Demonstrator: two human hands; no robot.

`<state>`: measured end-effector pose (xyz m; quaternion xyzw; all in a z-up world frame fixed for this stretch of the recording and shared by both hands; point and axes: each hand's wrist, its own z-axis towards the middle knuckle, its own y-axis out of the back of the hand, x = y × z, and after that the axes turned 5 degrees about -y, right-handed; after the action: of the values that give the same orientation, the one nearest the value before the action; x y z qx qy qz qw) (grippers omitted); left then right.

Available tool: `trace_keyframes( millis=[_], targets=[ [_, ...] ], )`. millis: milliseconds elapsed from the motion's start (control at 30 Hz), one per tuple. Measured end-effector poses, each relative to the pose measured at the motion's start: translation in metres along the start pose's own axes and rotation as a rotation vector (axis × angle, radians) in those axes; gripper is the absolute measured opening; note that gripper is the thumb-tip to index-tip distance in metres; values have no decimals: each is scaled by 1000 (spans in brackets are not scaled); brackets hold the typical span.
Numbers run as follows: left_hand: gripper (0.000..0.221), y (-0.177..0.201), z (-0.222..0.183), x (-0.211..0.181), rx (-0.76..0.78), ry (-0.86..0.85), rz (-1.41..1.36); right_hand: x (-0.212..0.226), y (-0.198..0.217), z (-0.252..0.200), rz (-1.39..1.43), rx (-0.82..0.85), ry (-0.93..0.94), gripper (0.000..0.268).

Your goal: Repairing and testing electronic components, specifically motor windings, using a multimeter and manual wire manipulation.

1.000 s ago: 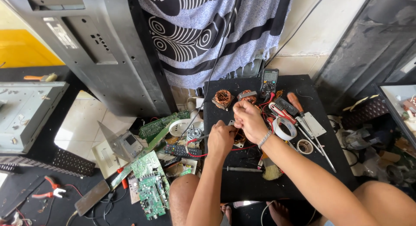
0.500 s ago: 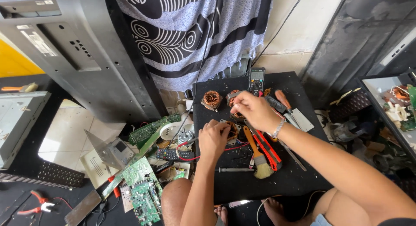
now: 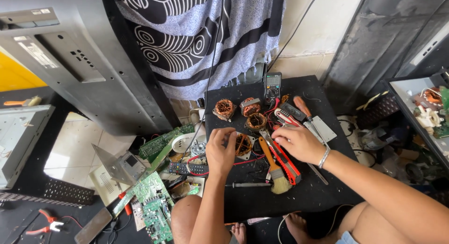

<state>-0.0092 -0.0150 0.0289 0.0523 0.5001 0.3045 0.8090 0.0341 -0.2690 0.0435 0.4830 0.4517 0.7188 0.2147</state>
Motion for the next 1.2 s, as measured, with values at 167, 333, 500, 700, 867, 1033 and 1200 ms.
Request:
trace_keyframes(
  millis=[167,333,500,700,867,1033,1200],
  targets=[
    [23,1,-1,10,117,-24,106,17,-35,16,-11,-81,339,25],
    [8,-6,-7,28,327,-102,359,39,-42,29,-46,-136,341,35],
    [9,-11,-8,37,320,-110,394,42,-59,39,230,-80,89,28],
    [12,-21,-10,48,289,-53,419,51,-64,39,325,-76,95,15],
    [8,-22,-5,40,304,6,394,59,-41,31,406,-115,47,16],
    [8,-12,-12,34,329,-23,368,49,8,18,812,-256,-239,18],
    [10,-10,-15,27,274,-43,334,64,122,-30,1123,-702,-102,8]
  ],
)
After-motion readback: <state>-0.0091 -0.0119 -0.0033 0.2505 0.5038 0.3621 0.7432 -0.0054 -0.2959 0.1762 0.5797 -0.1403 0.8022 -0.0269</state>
